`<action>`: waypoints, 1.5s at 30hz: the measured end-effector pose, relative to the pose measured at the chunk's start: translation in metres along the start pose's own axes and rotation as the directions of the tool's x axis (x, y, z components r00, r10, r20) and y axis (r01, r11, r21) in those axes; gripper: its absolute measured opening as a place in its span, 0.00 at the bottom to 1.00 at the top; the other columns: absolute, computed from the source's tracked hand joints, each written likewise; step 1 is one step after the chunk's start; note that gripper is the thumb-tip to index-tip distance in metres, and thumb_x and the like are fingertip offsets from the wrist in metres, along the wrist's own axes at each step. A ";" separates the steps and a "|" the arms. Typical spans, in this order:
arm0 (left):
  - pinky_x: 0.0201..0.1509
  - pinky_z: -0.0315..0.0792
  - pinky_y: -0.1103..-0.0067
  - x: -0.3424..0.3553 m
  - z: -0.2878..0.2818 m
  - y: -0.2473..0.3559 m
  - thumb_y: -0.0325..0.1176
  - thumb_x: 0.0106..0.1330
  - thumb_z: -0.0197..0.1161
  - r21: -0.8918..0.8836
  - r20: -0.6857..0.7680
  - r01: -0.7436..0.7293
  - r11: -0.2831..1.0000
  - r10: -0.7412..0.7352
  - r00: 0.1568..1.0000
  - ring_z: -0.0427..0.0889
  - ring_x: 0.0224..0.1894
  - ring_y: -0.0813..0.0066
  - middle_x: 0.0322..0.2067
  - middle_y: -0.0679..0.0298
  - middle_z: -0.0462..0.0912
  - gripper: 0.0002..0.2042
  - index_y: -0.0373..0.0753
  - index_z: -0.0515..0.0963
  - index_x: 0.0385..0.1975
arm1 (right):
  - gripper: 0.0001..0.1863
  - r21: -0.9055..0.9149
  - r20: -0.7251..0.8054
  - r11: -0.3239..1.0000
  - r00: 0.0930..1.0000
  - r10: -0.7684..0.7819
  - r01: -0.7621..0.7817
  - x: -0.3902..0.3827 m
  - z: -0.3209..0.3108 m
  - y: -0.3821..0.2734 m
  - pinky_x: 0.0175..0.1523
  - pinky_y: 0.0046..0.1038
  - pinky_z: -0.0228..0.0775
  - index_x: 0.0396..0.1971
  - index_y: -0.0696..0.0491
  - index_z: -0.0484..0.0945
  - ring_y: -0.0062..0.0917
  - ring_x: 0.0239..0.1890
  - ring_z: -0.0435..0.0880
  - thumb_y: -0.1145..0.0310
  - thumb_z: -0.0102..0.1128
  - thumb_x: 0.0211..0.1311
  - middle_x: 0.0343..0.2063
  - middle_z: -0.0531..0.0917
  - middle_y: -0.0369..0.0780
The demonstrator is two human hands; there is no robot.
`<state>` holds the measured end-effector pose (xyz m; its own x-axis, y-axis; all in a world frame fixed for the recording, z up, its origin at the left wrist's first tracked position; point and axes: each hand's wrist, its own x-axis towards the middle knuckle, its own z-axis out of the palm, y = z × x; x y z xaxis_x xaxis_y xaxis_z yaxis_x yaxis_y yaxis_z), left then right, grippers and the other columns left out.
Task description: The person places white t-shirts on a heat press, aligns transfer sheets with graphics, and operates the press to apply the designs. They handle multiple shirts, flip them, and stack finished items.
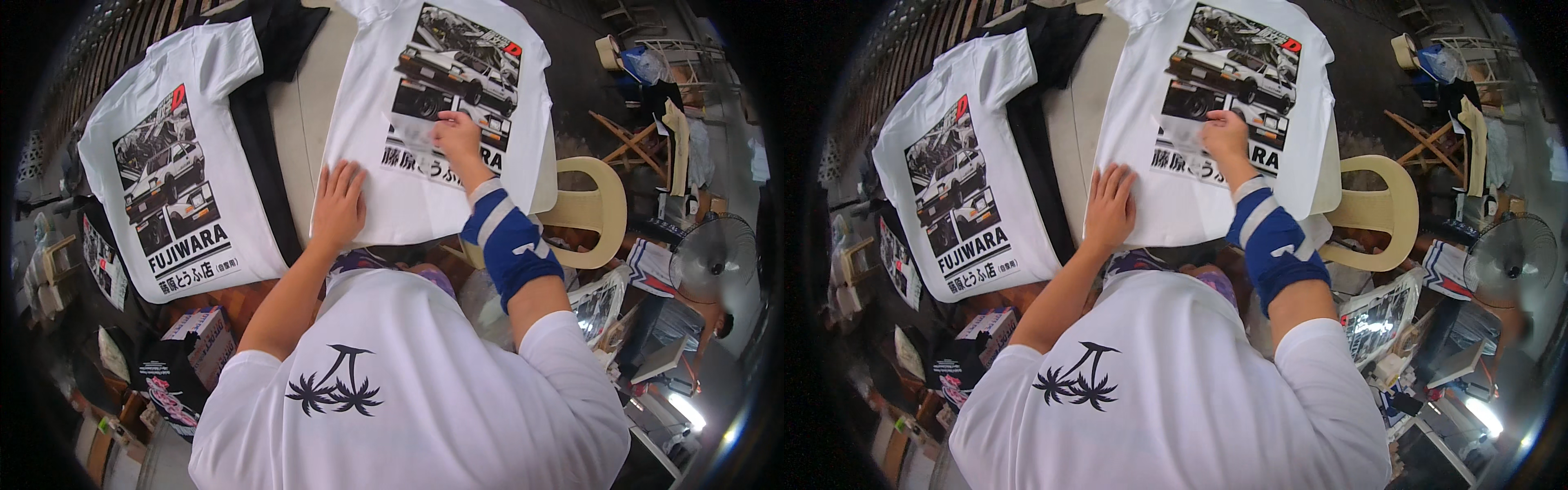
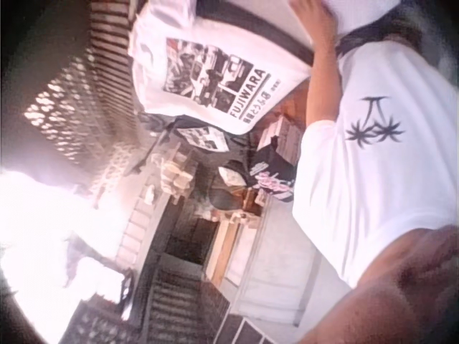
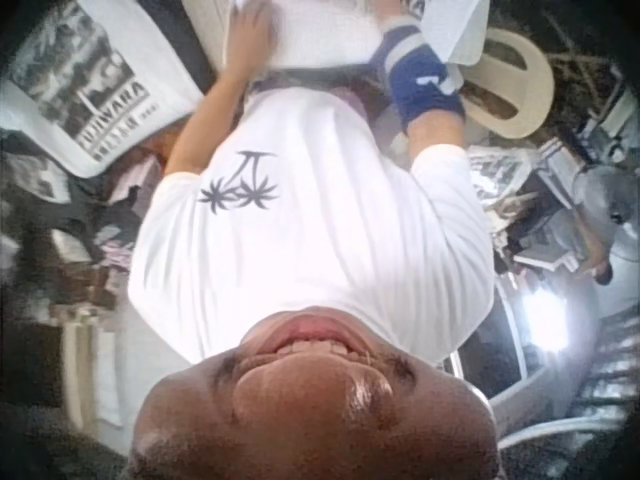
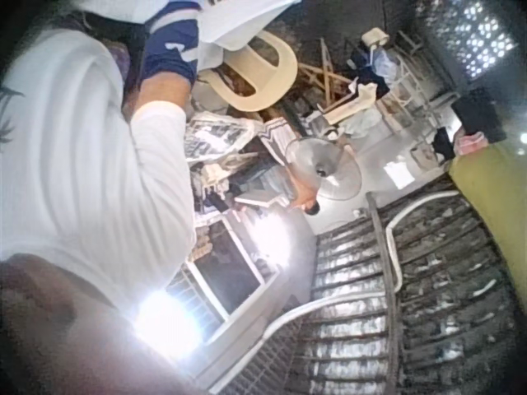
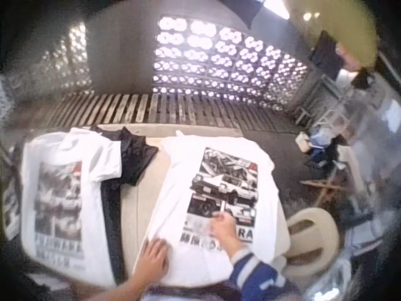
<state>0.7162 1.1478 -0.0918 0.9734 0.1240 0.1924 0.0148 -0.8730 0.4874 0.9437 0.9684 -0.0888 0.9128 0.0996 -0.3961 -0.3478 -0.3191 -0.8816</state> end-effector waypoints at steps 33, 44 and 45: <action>0.80 0.40 0.51 0.116 0.015 -0.014 0.47 0.68 0.58 0.157 0.188 -0.040 0.987 0.010 0.982 0.49 0.78 0.47 0.75 0.53 0.58 0.32 0.47 0.66 0.72 | 0.07 -0.323 -0.443 0.938 0.896 -0.030 -0.128 0.156 -0.279 0.021 0.30 0.27 0.76 0.36 0.56 0.88 0.20 0.26 0.83 0.69 0.69 0.62 0.27 0.87 0.37; 0.80 0.36 0.50 0.129 0.022 -0.007 0.45 0.66 0.61 0.103 0.207 -0.057 0.993 0.035 0.978 0.50 0.78 0.48 0.74 0.54 0.59 0.32 0.48 0.67 0.71 | 0.05 0.031 -0.755 0.998 0.655 -0.010 0.051 -0.077 -0.641 0.064 0.22 0.23 0.66 0.31 0.49 0.80 0.16 0.19 0.74 0.67 0.63 0.68 0.22 0.76 0.30; 0.80 0.36 0.50 0.127 0.021 -0.009 0.45 0.66 0.61 0.114 0.207 -0.057 0.992 0.033 0.978 0.51 0.78 0.49 0.74 0.54 0.60 0.32 0.47 0.67 0.71 | 0.06 0.001 -0.921 0.987 0.385 -0.062 0.161 -0.112 -0.627 0.097 0.23 0.21 0.63 0.33 0.48 0.79 0.14 0.21 0.72 0.65 0.60 0.71 0.23 0.75 0.28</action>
<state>0.8445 1.1610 -0.0896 0.9996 -0.0050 0.0278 -0.0151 -0.9266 0.3757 0.9424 0.3356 0.0313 0.5705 -0.8096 0.1381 -0.1964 -0.2978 -0.9342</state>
